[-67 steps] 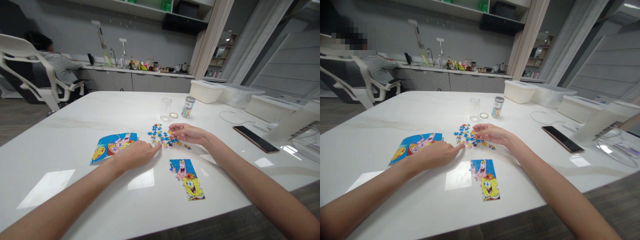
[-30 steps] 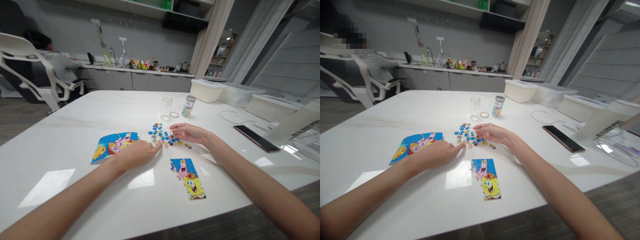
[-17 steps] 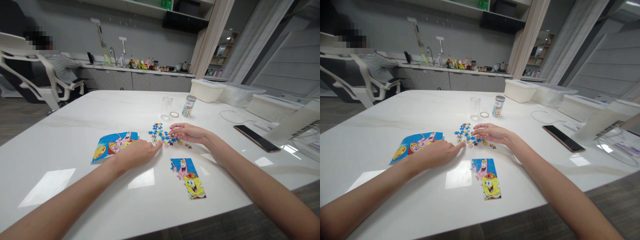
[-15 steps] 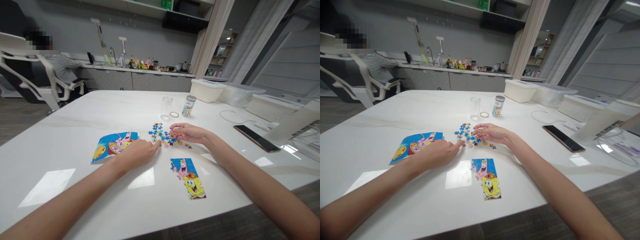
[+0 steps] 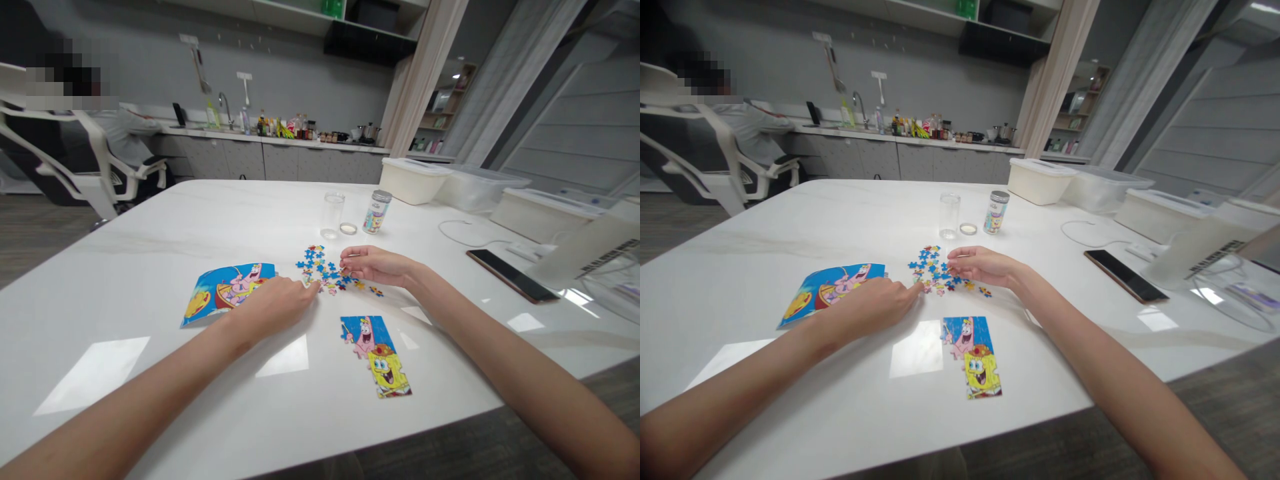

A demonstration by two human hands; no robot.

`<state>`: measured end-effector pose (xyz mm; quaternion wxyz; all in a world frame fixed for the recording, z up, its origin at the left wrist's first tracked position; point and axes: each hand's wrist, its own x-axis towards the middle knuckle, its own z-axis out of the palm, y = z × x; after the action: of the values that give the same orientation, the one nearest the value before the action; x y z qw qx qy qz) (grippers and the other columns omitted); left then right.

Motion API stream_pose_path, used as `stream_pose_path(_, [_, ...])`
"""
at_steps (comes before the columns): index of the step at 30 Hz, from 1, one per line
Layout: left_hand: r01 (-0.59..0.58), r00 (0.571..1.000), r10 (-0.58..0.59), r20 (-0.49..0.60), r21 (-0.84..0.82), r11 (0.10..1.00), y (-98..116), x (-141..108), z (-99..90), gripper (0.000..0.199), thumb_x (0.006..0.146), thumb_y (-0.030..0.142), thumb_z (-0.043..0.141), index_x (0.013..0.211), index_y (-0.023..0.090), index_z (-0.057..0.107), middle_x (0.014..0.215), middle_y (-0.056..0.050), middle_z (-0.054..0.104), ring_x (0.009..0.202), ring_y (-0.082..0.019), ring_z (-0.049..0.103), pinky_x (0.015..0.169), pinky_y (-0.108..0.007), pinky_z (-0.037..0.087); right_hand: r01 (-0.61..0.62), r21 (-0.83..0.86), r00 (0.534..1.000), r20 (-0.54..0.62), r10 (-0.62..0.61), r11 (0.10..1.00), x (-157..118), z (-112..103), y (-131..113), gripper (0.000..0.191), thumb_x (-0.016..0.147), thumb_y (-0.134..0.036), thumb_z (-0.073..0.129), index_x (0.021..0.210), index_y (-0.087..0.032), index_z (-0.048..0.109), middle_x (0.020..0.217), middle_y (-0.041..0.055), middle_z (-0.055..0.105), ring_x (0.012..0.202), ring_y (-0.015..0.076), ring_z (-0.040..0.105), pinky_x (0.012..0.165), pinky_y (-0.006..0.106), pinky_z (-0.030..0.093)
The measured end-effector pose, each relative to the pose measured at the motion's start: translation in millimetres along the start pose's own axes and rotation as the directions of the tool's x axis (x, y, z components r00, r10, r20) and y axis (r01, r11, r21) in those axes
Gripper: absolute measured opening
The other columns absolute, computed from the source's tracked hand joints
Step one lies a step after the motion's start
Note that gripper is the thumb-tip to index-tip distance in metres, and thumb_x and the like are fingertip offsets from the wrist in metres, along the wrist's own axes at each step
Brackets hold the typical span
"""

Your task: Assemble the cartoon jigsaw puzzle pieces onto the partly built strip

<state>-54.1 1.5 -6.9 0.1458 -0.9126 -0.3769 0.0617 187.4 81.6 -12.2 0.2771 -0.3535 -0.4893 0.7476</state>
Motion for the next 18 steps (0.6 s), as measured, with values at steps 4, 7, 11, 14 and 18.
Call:
stream_pose_path(4, [-0.002, 1.0, 0.002, 0.009, 0.001, 1.0, 0.1, 0.0, -0.2, 0.031, 0.087, 0.003, 0.038, 0.106, 0.009, 0.061, 0.065, -0.011, 0.067, 0.058, -0.021, 0.065, 0.05, -0.028, 0.04, 0.018, -0.015, 1.0, -0.013, -0.018, 1.0, -0.4, 0.8, 0.5, 0.022, 0.068, -0.004, 0.078, 0.083, -0.013, 0.065, 0.085, 0.0022, 0.065, 0.08, 0.0094, 0.063, 0.08, 0.021, 0.051])
stream_pose_path(7, [-0.005, 1.0, 0.005, -0.016, -0.024, 1.0, -0.5, 0.1, 1.3, 0.032, 0.086, 0.002, 0.036, 0.105, 0.009, 0.061, 0.064, -0.011, 0.066, 0.056, -0.021, 0.063, 0.05, -0.028, 0.041, 0.024, -0.045, 1.0, -0.009, -0.024, 0.999, -0.9, 0.7, 0.4, 0.024, 0.065, 0.0, 0.077, 0.08, -0.014, 0.065, 0.081, -0.0003, 0.063, 0.075, 0.0081, 0.061, 0.076, 0.02, 0.051])
stream_pose_path(11, [-0.013, 0.999, 0.011, -0.045, -0.059, 0.998, -0.9, -0.2, 3.0, 0.034, 0.086, 0.001, 0.034, 0.106, 0.009, 0.061, 0.062, -0.01, 0.065, 0.052, -0.019, 0.061, 0.051, -0.029, 0.042, 0.007, -0.035, 1.0, -0.009, -0.008, 0.999, -0.1, -1.0, 0.8, 0.021, 0.07, -0.005, 0.077, 0.084, -0.015, 0.064, 0.088, 0.0023, 0.066, 0.079, 0.0085, 0.062, 0.076, 0.02, 0.052])
stream_pose_path(14, [-0.01, 0.999, 0.008, -0.035, -0.055, 0.998, -1.1, 0.0, 3.7, 0.032, 0.087, 0.002, 0.036, 0.107, 0.009, 0.061, 0.062, -0.008, 0.064, 0.053, -0.019, 0.061, 0.052, -0.028, 0.042, 0.001, -0.013, 1.0, -0.02, -0.001, 1.0, 0.4, -1.8, 1.0, 0.019, 0.073, -0.01, 0.077, 0.086, -0.014, 0.064, 0.087, 0.003, 0.067, 0.078, 0.0083, 0.064, 0.077, 0.02, 0.053])
stream_pose_path(18, [-0.023, 0.999, 0.022, -0.03, -0.019, 1.0, -1.7, 1.0, 5.7, 0.034, 0.087, 0.001, 0.037, 0.111, 0.01, 0.06, 0.062, -0.009, 0.064, 0.054, -0.02, 0.063, 0.051, -0.028, 0.041, -0.015, -0.002, 1.0, -0.022, 0.015, 1.0, -0.4, -1.0, 0.7, 0.024, 0.07, -0.007, 0.078, 0.088, -0.014, 0.064, 0.088, 0.0038, 0.068, 0.082, 0.0113, 0.067, 0.081, 0.023, 0.054])
